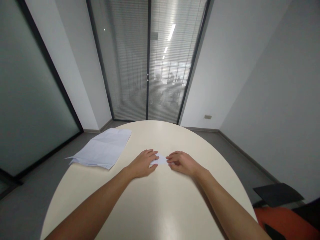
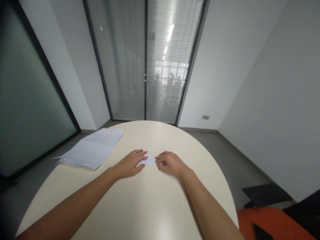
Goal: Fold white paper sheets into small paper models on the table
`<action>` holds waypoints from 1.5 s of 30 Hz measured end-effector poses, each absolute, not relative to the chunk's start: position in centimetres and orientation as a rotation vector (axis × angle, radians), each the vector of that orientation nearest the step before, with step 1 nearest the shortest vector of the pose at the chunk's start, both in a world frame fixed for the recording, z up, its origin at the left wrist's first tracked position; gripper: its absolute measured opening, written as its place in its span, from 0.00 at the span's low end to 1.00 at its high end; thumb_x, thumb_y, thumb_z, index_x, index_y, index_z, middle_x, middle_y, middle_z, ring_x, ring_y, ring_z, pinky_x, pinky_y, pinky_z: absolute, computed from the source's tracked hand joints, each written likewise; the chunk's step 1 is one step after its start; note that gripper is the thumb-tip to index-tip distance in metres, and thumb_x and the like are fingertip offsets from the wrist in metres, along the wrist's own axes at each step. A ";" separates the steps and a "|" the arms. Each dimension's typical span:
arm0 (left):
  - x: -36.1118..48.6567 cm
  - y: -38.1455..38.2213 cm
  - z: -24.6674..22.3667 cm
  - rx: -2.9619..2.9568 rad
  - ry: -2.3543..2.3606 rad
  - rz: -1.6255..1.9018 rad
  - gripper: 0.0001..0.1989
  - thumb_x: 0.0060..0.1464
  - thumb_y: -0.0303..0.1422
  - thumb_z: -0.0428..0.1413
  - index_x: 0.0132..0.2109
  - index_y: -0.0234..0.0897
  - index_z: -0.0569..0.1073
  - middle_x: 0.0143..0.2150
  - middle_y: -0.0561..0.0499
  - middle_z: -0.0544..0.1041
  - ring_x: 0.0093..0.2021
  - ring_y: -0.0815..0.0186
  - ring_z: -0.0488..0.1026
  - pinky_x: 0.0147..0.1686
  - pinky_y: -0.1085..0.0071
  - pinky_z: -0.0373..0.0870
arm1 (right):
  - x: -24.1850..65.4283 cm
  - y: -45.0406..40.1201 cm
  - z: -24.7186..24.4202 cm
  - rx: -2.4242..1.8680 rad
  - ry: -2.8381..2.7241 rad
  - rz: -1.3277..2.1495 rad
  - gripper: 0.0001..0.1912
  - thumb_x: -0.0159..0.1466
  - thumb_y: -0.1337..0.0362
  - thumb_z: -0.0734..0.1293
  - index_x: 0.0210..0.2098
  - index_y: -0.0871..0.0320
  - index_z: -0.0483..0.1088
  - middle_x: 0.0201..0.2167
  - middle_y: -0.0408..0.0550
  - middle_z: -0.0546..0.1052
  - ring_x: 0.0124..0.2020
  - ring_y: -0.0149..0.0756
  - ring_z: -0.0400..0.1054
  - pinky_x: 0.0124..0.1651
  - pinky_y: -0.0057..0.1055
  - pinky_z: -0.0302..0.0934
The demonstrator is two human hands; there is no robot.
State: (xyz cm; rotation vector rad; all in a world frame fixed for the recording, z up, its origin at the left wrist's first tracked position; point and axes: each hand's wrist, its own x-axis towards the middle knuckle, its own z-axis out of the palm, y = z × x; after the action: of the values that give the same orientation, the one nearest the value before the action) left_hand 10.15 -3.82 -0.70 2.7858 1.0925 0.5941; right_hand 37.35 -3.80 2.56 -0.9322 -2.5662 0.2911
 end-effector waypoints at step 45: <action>10.2 -3.7 -0.8 2.805 1.067 0.629 0.17 0.65 0.35 0.50 0.58 0.40 0.73 0.64 0.46 0.70 0.63 0.56 0.62 0.63 0.54 0.61 | 34.8 -4.6 2.3 -0.790 -2.718 0.059 0.14 0.70 0.65 0.62 0.50 0.51 0.77 0.48 0.50 0.79 0.47 0.38 0.73 0.52 0.34 0.65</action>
State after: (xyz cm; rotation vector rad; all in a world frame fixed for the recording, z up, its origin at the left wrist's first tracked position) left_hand 10.22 -3.66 -0.79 2.8046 1.0667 0.6292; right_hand 34.82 -4.61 2.30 -0.7901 -2.7181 0.0589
